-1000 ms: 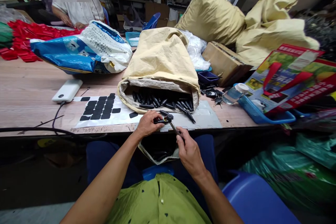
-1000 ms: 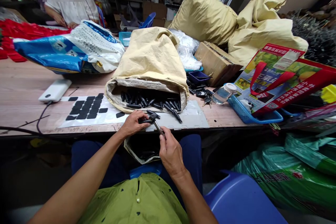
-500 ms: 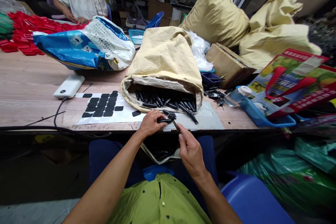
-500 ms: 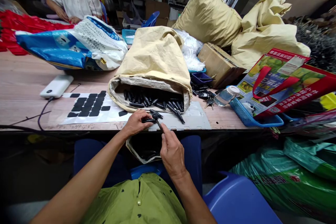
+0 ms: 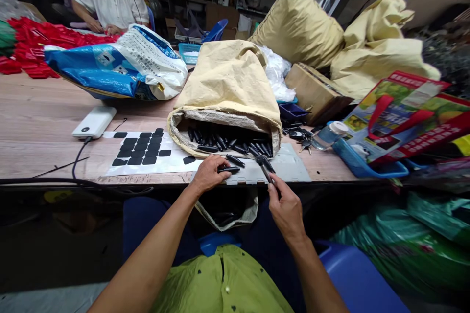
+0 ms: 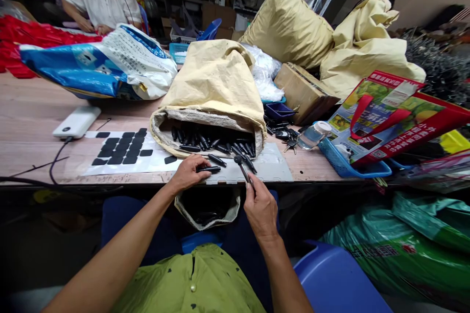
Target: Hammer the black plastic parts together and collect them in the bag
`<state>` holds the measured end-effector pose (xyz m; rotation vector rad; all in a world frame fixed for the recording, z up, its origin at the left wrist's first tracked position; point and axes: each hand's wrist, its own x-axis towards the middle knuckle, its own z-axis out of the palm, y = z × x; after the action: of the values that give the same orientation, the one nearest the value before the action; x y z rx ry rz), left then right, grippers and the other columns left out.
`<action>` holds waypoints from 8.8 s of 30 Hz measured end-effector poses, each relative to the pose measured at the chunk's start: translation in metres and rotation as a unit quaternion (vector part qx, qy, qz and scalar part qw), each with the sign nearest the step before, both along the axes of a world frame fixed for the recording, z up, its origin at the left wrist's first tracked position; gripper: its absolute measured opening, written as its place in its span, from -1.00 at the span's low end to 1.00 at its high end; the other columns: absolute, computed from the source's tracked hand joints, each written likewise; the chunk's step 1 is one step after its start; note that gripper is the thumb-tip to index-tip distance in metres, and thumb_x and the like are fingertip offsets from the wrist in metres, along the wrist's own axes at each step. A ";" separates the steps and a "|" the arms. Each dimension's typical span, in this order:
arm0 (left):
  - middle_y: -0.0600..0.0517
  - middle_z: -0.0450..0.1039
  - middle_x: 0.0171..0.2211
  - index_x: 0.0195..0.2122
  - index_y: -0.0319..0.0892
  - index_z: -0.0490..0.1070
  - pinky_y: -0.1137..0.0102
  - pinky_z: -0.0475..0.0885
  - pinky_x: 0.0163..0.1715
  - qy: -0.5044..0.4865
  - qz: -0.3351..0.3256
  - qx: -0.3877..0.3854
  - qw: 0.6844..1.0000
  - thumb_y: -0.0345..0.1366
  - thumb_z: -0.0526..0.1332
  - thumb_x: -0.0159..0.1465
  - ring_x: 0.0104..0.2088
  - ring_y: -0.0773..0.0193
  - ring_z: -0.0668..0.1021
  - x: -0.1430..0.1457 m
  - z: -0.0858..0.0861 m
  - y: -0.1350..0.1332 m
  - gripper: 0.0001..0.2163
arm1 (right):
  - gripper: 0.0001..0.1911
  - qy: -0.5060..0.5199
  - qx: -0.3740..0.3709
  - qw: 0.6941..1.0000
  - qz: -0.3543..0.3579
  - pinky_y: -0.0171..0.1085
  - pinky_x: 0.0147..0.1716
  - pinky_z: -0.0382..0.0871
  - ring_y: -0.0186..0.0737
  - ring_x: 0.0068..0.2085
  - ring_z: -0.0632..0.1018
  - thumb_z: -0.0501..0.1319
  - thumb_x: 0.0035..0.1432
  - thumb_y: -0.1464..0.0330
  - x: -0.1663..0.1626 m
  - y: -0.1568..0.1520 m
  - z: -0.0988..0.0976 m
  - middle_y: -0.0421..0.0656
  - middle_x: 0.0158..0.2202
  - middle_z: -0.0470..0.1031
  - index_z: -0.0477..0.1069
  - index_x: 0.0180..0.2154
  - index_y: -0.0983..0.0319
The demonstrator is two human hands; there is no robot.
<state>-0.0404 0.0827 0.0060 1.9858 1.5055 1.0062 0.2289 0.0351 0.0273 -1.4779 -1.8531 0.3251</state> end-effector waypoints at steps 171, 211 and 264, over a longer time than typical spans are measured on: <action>0.10 0.50 -0.34 -0.33 -0.12 0.58 0.35 0.34 -0.24 -0.016 0.039 -0.075 0.996 -0.32 0.45 0.01 -0.27 0.23 0.50 0.008 0.003 0.011 -0.82 | -0.48 -0.034 -0.081 0.994 0.059 -0.26 0.12 0.46 -0.22 0.10 0.58 0.02 0.38 0.40 -0.040 -0.016 0.014 -0.22 0.17 0.53 0.33 0.31 -0.01; 0.02 0.48 -0.30 -0.29 -0.11 0.56 0.27 0.31 -0.07 0.044 -0.036 -0.004 0.998 -0.11 0.16 0.38 -0.16 0.16 0.47 0.004 0.007 0.001 -0.74 | -0.65 -0.261 -0.031 0.913 -0.312 -0.11 -0.14 0.24 0.01 -0.05 0.41 0.02 0.33 0.34 0.053 0.115 -0.018 0.09 -0.04 0.41 0.46 0.03 0.28; 0.02 0.55 -0.24 -0.16 -0.05 0.58 0.23 0.29 -0.09 0.093 0.063 -0.011 0.994 -0.15 0.40 0.20 -0.14 0.08 0.44 0.016 0.001 0.003 -0.79 | -0.62 -0.116 -0.064 0.939 -0.318 -0.14 -0.07 0.31 0.00 0.00 0.47 0.05 0.36 0.36 0.056 0.107 0.004 0.07 0.01 0.46 0.46 0.12 0.23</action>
<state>-0.0246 0.0856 0.0071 2.0369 1.7528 0.8696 0.2851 0.1419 0.0310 -2.1829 -1.4281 -0.0480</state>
